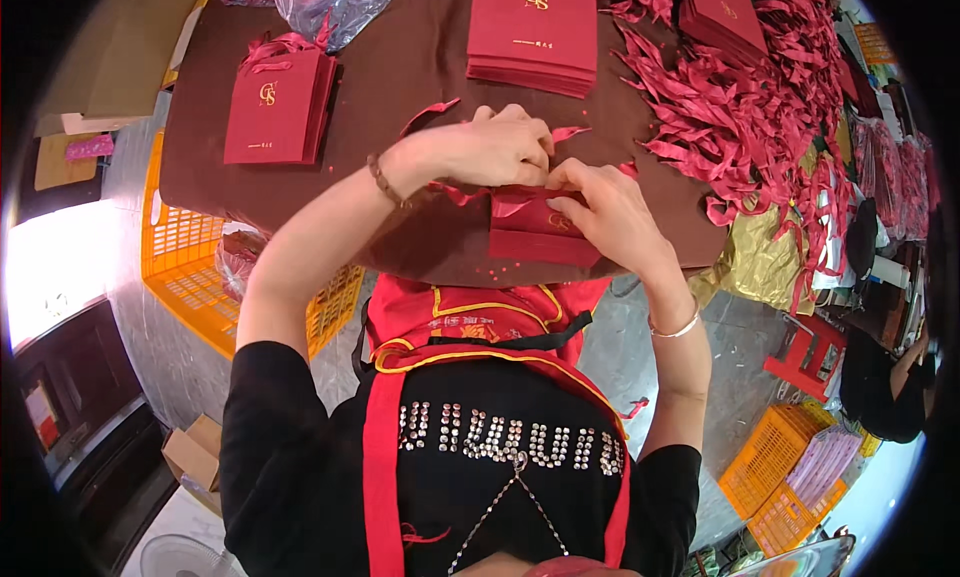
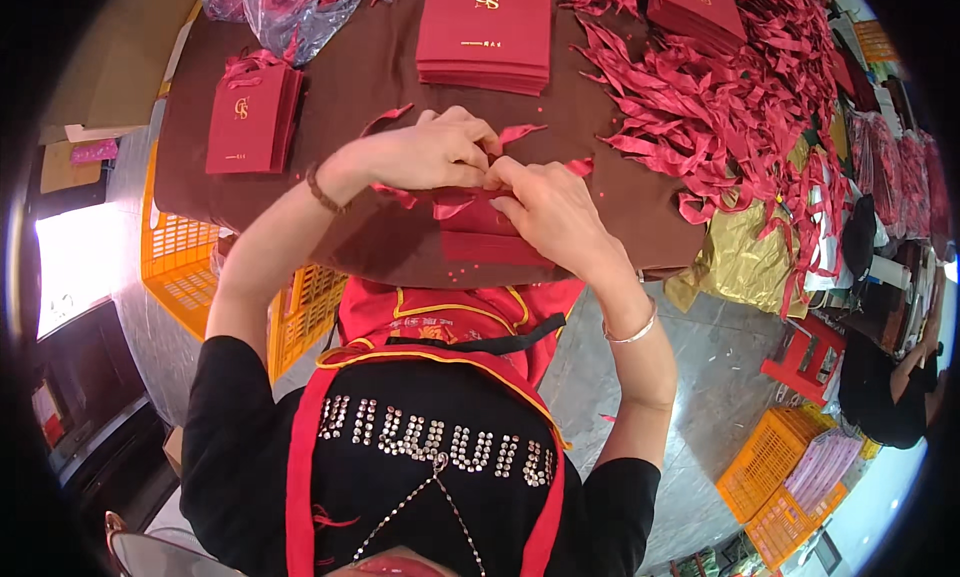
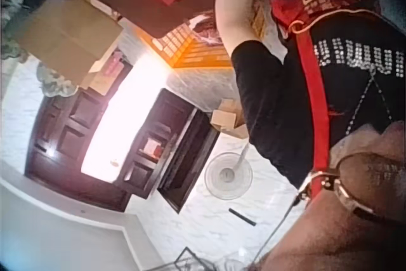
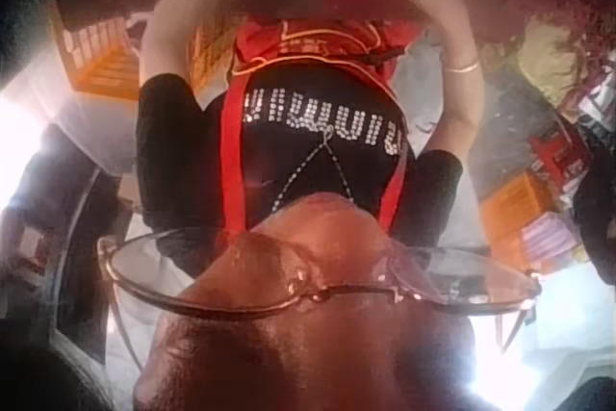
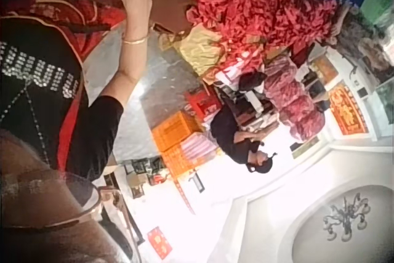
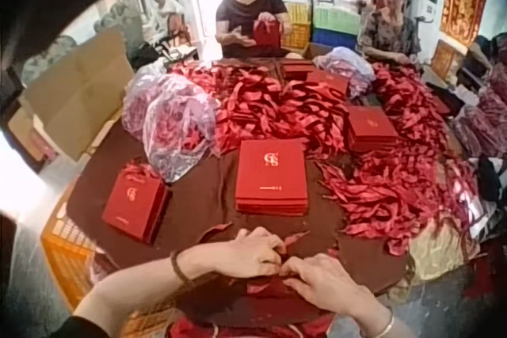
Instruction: Folding and assembling small red gift bags with ribbon handles.
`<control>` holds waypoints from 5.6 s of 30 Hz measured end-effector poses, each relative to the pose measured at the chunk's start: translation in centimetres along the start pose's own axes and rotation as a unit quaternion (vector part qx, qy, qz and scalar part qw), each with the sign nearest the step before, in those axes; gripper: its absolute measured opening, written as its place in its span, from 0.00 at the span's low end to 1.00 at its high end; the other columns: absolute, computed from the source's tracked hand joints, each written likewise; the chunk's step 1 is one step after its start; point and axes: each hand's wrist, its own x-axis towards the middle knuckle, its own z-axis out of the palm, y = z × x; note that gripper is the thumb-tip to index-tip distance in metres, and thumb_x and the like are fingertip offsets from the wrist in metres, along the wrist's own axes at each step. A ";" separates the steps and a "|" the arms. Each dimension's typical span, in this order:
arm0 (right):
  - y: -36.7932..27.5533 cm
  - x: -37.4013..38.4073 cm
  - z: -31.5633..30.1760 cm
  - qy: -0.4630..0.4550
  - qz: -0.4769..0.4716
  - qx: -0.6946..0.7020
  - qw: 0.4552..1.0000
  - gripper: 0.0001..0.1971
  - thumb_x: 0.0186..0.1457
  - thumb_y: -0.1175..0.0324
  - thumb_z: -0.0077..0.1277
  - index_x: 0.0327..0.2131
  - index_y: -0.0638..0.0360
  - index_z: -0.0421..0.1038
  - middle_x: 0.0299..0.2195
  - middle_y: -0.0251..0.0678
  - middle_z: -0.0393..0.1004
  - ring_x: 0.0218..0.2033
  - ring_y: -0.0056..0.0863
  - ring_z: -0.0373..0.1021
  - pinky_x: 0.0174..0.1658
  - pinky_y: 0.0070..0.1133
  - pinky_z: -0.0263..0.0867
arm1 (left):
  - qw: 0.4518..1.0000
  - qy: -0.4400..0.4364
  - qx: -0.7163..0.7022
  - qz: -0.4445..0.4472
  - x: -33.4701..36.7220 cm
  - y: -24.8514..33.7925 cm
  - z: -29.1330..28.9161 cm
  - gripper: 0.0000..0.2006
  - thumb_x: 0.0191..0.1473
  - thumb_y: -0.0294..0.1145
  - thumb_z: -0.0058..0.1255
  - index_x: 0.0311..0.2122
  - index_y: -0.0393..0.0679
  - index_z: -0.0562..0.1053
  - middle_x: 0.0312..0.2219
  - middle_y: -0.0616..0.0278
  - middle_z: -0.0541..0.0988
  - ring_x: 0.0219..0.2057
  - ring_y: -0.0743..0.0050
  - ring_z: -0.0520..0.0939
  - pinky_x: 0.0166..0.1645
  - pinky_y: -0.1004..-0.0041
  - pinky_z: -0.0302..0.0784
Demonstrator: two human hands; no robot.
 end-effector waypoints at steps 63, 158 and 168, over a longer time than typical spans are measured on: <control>4.9 -2.4 0.7 -0.033 0.195 0.176 0.964 0.14 0.45 0.69 0.58 0.31 0.62 0.63 0.33 0.32 0.66 0.35 0.21 0.63 0.38 0.20 0.62 | 0.928 0.265 -0.251 -0.077 1.1 -0.7 5.6 0.07 0.45 0.28 0.57 0.26 0.37 0.70 0.18 0.58 0.75 0.20 0.72 0.76 0.25 0.73 0.68; 0.4 -4.2 2.2 0.191 0.100 0.028 0.976 0.13 0.42 0.76 0.56 0.34 0.61 0.69 0.41 0.39 0.67 0.40 0.36 0.67 0.41 0.25 0.65 | 0.902 -0.098 -0.408 -0.103 2.1 2.0 2.2 0.08 0.50 0.32 0.49 0.25 0.42 0.76 0.17 0.74 0.70 0.19 0.88 0.65 0.24 0.82 0.59; 0.6 -4.0 2.9 0.206 0.084 0.106 0.969 0.15 0.40 0.76 0.59 0.34 0.61 0.67 0.46 0.41 0.64 0.46 0.35 0.64 0.46 0.25 0.62 | 0.849 0.174 -0.482 -0.131 4.7 0.4 4.0 0.06 0.46 0.29 0.52 0.24 0.37 0.75 0.18 0.68 0.73 0.20 0.84 0.68 0.26 0.79 0.63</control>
